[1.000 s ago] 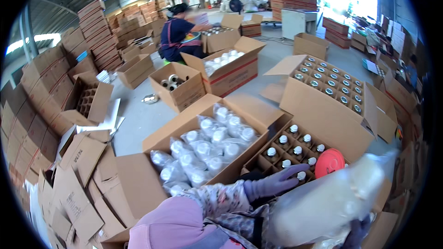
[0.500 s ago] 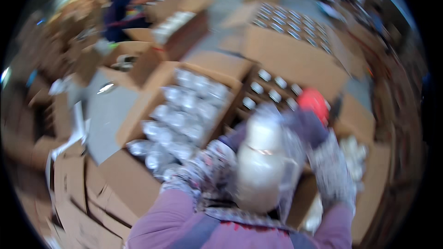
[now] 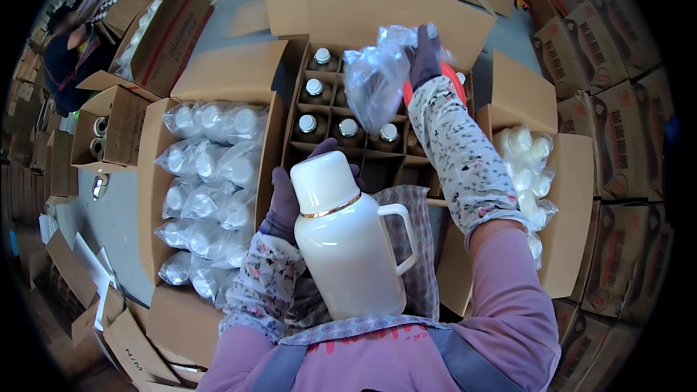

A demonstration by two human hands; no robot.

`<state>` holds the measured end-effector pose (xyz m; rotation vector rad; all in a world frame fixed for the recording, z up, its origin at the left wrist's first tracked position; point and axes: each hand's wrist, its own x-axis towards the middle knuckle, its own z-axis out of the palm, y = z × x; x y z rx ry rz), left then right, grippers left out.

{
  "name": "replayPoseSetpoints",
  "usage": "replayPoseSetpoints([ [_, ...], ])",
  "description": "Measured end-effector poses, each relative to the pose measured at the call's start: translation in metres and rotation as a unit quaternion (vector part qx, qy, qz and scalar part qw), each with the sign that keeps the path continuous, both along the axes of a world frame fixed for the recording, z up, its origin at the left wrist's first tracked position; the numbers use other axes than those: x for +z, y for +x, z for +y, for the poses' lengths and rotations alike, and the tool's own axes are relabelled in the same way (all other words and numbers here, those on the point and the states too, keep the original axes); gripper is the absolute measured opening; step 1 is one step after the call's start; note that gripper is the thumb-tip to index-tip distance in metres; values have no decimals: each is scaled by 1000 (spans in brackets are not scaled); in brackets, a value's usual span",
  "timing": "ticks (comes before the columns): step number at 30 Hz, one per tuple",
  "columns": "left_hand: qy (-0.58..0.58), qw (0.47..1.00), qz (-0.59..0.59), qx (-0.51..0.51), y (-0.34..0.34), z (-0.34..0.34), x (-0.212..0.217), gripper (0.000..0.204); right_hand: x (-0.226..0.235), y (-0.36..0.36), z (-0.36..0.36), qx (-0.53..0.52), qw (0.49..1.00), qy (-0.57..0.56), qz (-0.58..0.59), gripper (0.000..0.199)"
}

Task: The person assembles white thermos bottles by inserting inner liners, screwing on lids, and wrapping each unit with plastic film. The person handles thermos bodies, liners, lids, and plastic wrap, then places the finished units into a cardboard box.

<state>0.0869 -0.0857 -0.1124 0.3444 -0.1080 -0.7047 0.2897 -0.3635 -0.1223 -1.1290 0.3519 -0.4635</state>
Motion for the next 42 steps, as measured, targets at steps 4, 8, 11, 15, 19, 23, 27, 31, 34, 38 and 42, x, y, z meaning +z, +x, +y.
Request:
replayPoseSetpoints([
  [4, 172, 981, -16, 85, 0, 10, 2, 124, -35, -9, -29, 191, 955, 53, 220, 92],
  [8, 352, 916, -105, 159, 11, 4, 35, 137, 19, -53, -35, 80, 814, -567, 100, 68],
  [11, 381, 890, -147, 204, 17, 6, 21, 139, 77, -99, 32, 564, 799, -195, 72, 66],
  [15, 405, 857, -228, 222, 25, -8, 23, 151, 77, -99, 76, 653, 696, -298, 9, 74],
  [19, 352, 924, -132, 65, 24, 8, 29, 153, 58, -41, 52, 375, 920, -90, -63, 71],
  [23, 262, 961, -76, -46, 61, 19, 38, 127, -77, 48, -8, 95, 755, -645, -74, 81],
  [27, 471, 748, -388, -260, 95, 2, 73, 97, -110, 36, -31, 153, 490, -857, -45, 67],
  [31, 477, 838, -224, -143, 72, 34, 68, 72, -23, -49, -76, 1, 774, -625, -101, 36],
  [34, 477, 844, -227, 93, 41, 69, 60, 85, -35, -146, -135, -42, 786, -617, -21, 11],
  [38, 536, 804, -147, 213, -17, 102, 55, 74, -137, -268, -144, 38, 622, -651, 432, 46],
  [42, 467, 860, -204, 6, -84, 126, 32, 55, -180, -277, -120, 88, 526, -660, 529, 74],
])
